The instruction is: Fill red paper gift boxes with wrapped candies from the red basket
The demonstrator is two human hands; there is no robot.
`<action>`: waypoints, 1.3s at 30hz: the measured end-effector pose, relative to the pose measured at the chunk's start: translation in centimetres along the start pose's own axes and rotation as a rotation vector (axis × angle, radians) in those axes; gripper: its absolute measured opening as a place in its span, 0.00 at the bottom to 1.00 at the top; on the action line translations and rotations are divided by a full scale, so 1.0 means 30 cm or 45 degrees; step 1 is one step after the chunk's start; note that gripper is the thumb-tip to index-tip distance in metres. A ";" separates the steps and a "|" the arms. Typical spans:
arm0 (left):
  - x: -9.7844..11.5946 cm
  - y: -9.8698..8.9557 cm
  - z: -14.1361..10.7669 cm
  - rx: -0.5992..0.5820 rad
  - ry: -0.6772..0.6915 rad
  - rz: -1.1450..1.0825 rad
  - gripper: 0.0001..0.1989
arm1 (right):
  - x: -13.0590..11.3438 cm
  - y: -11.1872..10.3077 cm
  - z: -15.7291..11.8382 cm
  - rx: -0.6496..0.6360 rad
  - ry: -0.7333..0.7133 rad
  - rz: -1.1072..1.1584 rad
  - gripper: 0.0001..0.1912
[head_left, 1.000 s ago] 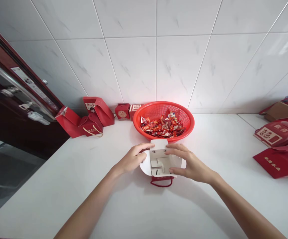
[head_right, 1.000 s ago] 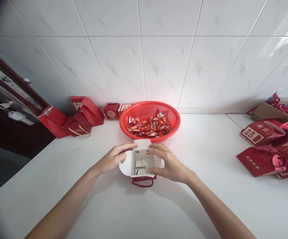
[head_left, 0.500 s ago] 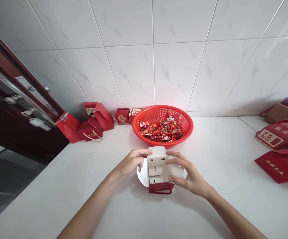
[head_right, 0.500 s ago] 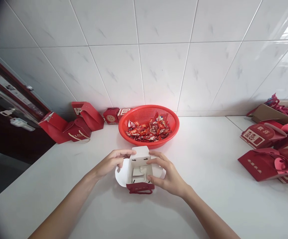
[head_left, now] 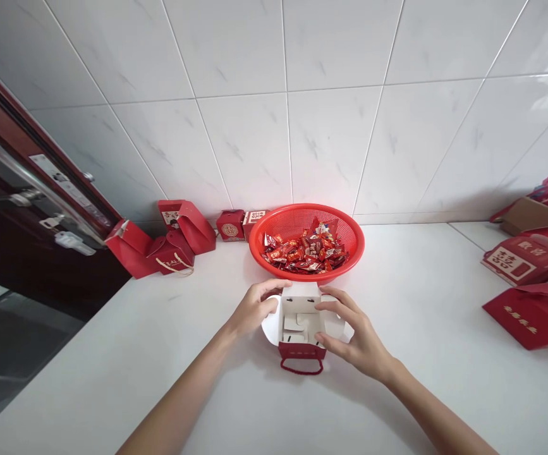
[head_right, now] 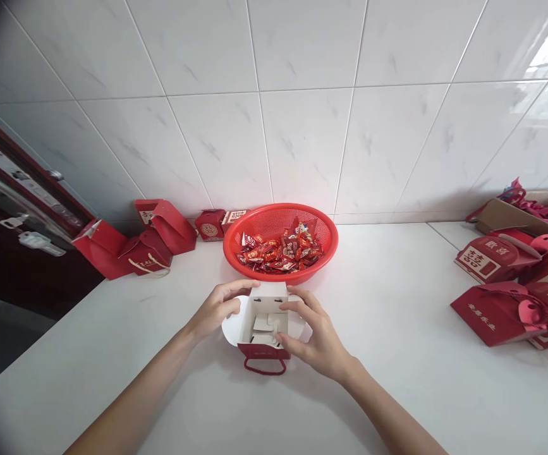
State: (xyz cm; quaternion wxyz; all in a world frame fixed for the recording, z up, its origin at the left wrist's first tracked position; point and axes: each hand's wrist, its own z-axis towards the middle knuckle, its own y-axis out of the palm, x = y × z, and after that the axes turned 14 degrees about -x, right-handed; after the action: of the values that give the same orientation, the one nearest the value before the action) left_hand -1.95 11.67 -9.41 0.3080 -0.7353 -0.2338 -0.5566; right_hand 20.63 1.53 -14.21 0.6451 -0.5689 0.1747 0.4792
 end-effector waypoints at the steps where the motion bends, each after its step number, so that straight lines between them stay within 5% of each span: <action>1: 0.003 -0.002 0.001 -0.001 0.015 0.027 0.27 | 0.003 0.001 -0.002 0.025 -0.028 -0.006 0.18; 10: 0.058 -0.060 -0.011 0.117 0.118 0.398 0.20 | 0.002 -0.043 -0.011 0.192 -0.059 0.191 0.16; 15: 0.114 -0.154 0.080 0.278 0.239 0.663 0.20 | 0.021 -0.052 -0.001 0.327 -0.001 0.318 0.14; 17: 0.144 -0.201 0.164 0.213 0.257 0.820 0.18 | 0.036 -0.047 0.002 0.378 0.054 0.374 0.14; 23: 0.172 -0.271 0.465 -0.285 -0.177 1.239 0.27 | 0.091 -0.023 -0.007 0.455 0.230 0.430 0.16; 26: 0.144 -0.261 0.568 -0.417 -0.275 1.255 0.35 | 0.112 -0.015 -0.014 0.460 0.277 0.434 0.17; 29: 0.112 -0.252 0.624 -0.446 -0.294 1.220 0.33 | 0.125 -0.007 -0.018 0.423 0.324 0.436 0.19; 39: 0.077 -0.286 0.643 -0.346 -0.002 0.662 0.25 | 0.152 0.017 -0.032 0.255 0.438 0.394 0.20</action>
State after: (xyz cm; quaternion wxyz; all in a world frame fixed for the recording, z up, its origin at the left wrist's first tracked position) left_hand 5.77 31.45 -9.21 0.3390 -0.8055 0.0390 -0.4845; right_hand 22.71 2.53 -18.29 0.5781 -0.5418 0.4136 0.4486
